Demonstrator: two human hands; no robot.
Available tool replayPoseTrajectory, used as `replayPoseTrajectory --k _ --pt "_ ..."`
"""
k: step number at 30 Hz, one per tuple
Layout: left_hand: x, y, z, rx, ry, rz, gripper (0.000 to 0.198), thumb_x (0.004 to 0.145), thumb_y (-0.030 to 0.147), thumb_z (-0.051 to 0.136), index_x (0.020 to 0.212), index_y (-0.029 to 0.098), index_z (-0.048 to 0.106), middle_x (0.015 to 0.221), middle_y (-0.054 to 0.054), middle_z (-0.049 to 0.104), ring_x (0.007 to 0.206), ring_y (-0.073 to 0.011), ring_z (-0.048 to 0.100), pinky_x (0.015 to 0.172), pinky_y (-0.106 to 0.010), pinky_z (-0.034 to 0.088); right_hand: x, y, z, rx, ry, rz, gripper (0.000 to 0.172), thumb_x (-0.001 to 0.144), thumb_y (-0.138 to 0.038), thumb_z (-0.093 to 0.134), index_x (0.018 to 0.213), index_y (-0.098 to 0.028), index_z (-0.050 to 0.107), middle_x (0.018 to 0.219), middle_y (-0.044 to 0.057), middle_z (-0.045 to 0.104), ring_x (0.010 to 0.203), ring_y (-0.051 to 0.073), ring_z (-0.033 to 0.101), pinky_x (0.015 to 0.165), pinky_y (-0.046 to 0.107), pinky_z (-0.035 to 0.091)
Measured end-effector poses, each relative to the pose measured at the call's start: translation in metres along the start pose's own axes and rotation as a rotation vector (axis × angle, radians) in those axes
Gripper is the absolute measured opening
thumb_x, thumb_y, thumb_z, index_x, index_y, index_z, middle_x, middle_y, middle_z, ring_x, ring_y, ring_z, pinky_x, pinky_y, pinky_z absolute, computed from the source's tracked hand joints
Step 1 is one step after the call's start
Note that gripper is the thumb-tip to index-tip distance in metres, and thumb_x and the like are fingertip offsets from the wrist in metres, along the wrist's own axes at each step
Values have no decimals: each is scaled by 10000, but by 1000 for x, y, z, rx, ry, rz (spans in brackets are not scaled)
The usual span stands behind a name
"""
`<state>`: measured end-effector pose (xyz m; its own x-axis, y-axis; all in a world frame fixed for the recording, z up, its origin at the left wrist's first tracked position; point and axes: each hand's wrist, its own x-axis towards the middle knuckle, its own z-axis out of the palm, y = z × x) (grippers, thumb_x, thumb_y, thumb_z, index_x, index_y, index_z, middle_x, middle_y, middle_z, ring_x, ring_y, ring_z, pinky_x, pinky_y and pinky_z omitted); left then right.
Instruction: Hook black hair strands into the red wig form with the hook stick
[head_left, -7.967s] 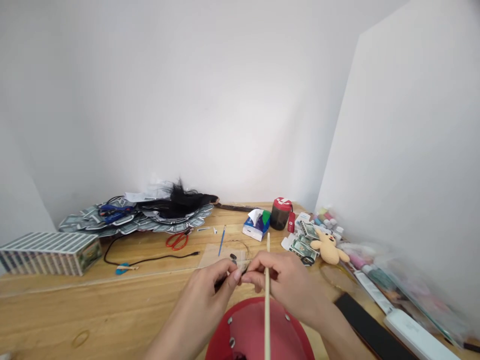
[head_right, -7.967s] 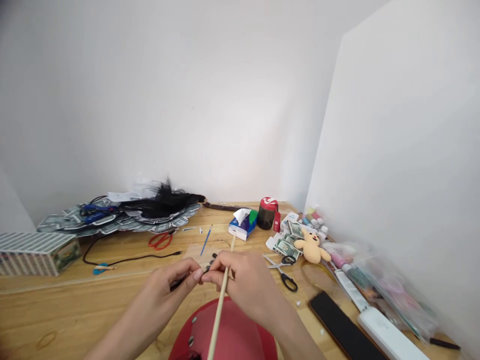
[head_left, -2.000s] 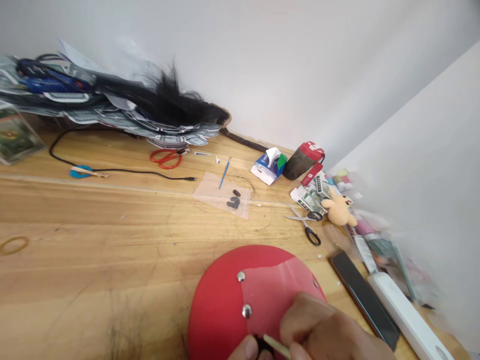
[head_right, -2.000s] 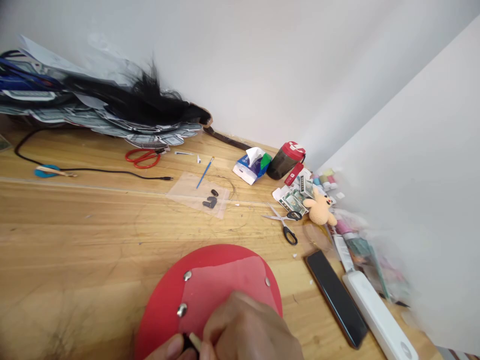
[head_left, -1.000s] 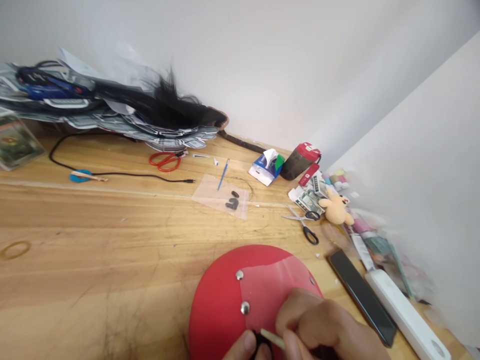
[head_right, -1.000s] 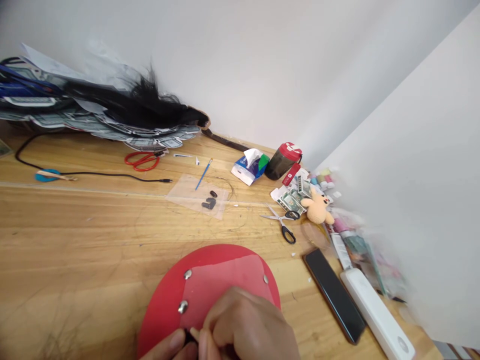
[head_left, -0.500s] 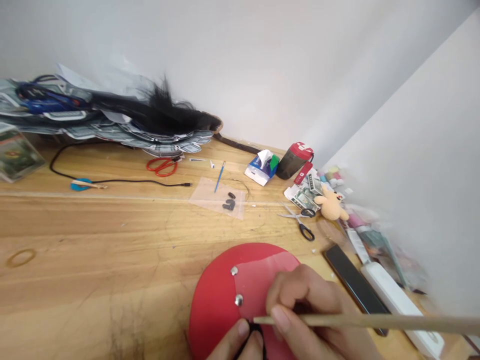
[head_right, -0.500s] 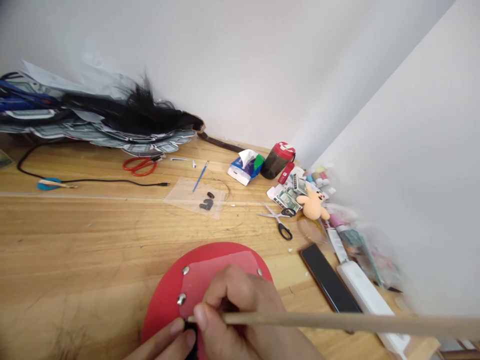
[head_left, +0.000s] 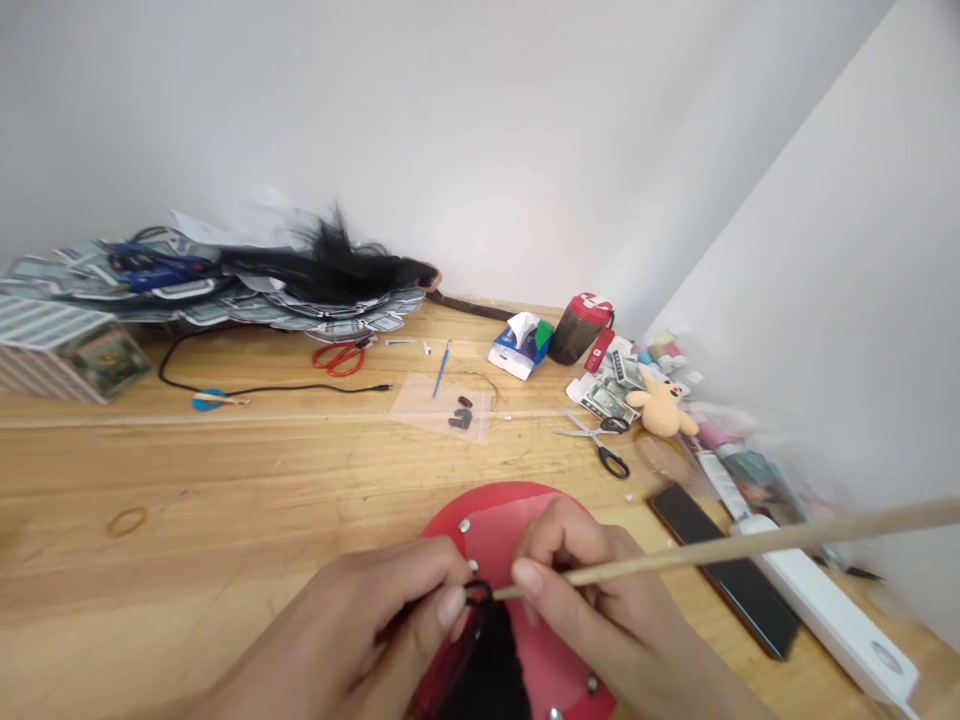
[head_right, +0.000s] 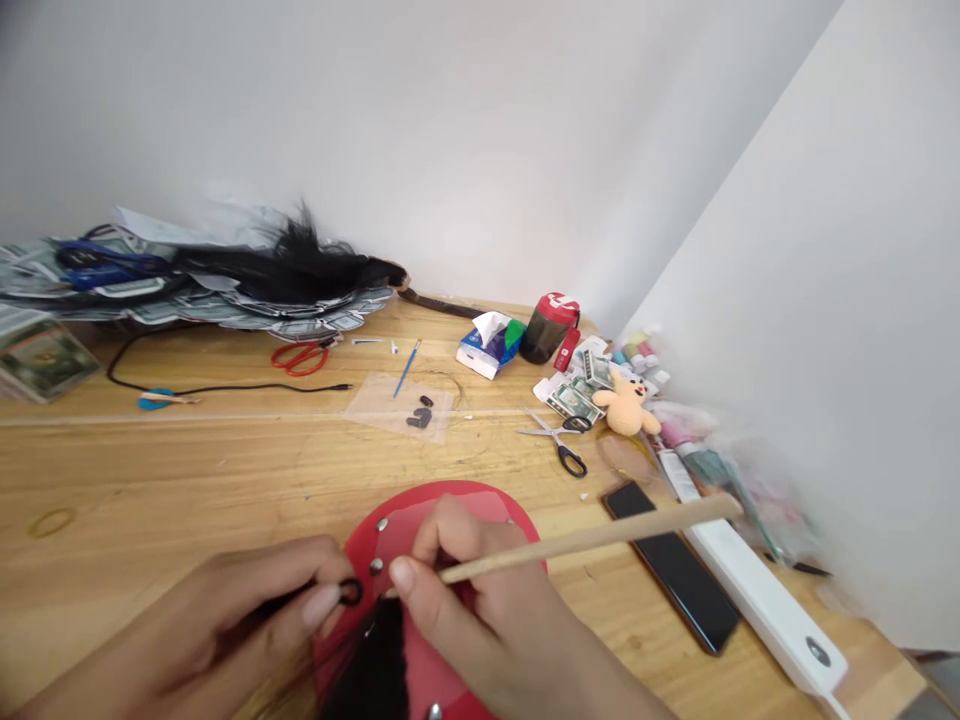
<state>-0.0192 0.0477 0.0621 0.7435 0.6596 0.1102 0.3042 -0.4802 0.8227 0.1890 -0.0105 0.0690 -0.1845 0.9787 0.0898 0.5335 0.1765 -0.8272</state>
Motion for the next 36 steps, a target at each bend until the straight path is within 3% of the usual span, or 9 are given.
replayPoseTrajectory --k 6,14,20,28,36 --pt "6 2 7 25 -81 -176 323 962 268 392 743 216 623 659 38 639 619 -132 600 612 -196 469 2 0 3 105 5 10 227 996 -266 454 773 -227 446 686 -58 450 596 110 414 536 219 346" --pt "7 4 8 43 -128 -203 300 954 247 416 773 206 651 701 26 661 644 -139 611 628 -202 462 2 -1 1 96 14 -7 243 994 -276 456 757 -226 438 668 -59 443 578 112 395 521 231 323" --pt "8 4 9 65 -147 -212 282 951 266 428 820 215 672 723 17 678 671 -151 620 677 -220 474 3 -1 1 102 11 1 245 997 -289 441 762 -223 461 689 -46 463 619 123 441 563 242 354" --pt "12 6 6 227 -199 -179 286 935 221 398 743 210 609 663 28 608 613 -138 576 594 -221 401 3 0 2 151 15 -11 233 999 -287 452 779 -221 490 700 -42 485 617 121 454 549 229 363" --pt "8 4 8 437 -231 -76 265 939 173 380 793 224 595 721 3 691 615 -157 631 580 -251 395 5 -1 3 160 37 -15 242 996 -280 470 765 -217 506 692 -46 508 621 115 487 555 226 373"
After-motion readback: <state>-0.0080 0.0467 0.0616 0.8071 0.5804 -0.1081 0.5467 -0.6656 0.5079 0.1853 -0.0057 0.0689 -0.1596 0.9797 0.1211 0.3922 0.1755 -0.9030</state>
